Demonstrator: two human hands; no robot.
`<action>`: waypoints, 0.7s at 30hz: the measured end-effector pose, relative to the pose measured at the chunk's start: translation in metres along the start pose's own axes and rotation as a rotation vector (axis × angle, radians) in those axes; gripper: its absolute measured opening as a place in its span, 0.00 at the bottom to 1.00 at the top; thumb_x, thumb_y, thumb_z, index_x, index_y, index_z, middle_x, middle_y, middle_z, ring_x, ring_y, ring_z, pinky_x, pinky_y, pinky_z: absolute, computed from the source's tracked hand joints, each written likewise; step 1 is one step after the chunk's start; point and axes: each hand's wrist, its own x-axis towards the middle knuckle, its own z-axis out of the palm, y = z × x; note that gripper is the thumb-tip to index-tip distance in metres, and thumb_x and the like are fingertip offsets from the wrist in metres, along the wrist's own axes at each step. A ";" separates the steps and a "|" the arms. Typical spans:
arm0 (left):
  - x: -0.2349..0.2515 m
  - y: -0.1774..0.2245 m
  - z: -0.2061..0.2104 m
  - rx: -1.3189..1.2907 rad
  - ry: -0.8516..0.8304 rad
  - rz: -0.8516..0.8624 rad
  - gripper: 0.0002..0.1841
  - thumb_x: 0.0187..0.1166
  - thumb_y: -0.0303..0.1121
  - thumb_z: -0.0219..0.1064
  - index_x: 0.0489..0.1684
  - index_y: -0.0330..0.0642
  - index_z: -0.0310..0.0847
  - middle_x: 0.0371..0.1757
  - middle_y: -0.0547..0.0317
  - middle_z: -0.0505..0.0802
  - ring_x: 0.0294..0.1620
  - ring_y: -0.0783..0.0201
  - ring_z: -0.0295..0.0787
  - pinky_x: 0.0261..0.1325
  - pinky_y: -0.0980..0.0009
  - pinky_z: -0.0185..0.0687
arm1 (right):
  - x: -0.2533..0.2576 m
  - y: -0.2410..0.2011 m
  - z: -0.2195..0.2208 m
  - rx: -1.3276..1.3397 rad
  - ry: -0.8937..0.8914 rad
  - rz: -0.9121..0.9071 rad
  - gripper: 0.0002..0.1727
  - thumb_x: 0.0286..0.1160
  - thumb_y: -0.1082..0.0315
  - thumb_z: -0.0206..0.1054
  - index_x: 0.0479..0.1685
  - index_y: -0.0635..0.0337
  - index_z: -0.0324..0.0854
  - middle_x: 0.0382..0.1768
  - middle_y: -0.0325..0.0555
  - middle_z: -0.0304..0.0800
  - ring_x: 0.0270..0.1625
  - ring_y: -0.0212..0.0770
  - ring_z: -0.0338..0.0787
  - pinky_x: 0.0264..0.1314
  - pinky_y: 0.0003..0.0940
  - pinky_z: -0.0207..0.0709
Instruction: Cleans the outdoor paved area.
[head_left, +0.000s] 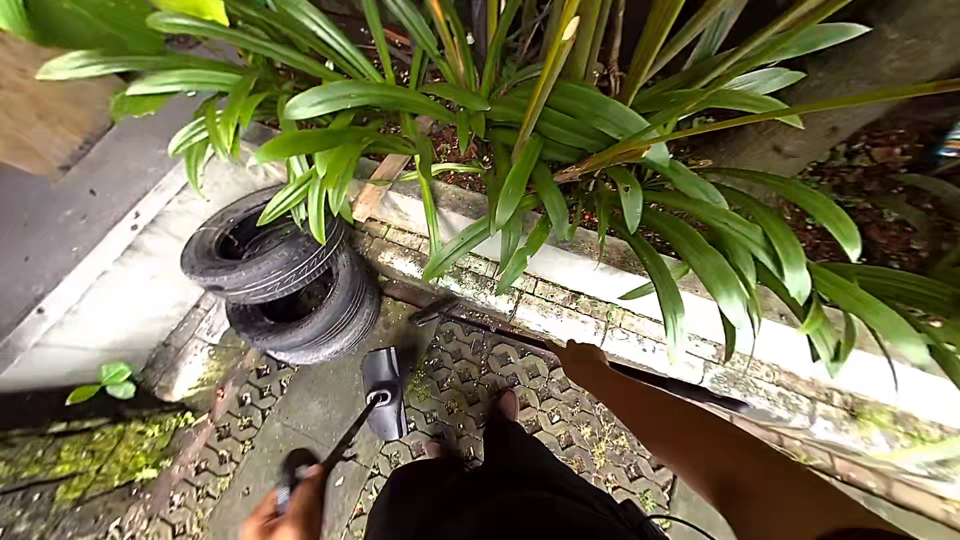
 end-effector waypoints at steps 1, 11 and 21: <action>-0.006 -0.008 0.026 -0.056 -0.015 -0.004 0.12 0.85 0.39 0.63 0.30 0.46 0.79 0.09 0.71 0.72 0.07 0.72 0.65 0.11 0.70 0.66 | 0.008 -0.011 0.002 -0.002 -0.005 0.016 0.44 0.78 0.72 0.63 0.95 0.28 0.55 0.72 0.70 0.80 0.61 0.72 0.88 0.54 0.70 0.83; -0.003 -0.052 0.062 -0.559 0.057 -0.268 0.16 0.92 0.34 0.54 0.27 0.42 0.71 0.06 0.66 0.63 0.01 0.70 0.56 0.03 0.71 0.57 | -0.061 0.058 0.049 -0.011 -0.144 0.053 0.33 0.86 0.59 0.57 0.92 0.35 0.62 0.63 0.64 0.89 0.65 0.68 0.88 0.62 0.72 0.80; 0.022 -0.132 0.094 -0.730 0.052 -0.328 0.23 0.93 0.35 0.50 0.15 0.47 0.62 0.04 0.66 0.61 0.00 0.68 0.55 0.04 0.71 0.59 | -0.062 0.049 0.045 0.060 -0.155 -0.038 0.26 0.91 0.59 0.52 0.87 0.46 0.72 0.68 0.62 0.88 0.70 0.65 0.86 0.72 0.71 0.74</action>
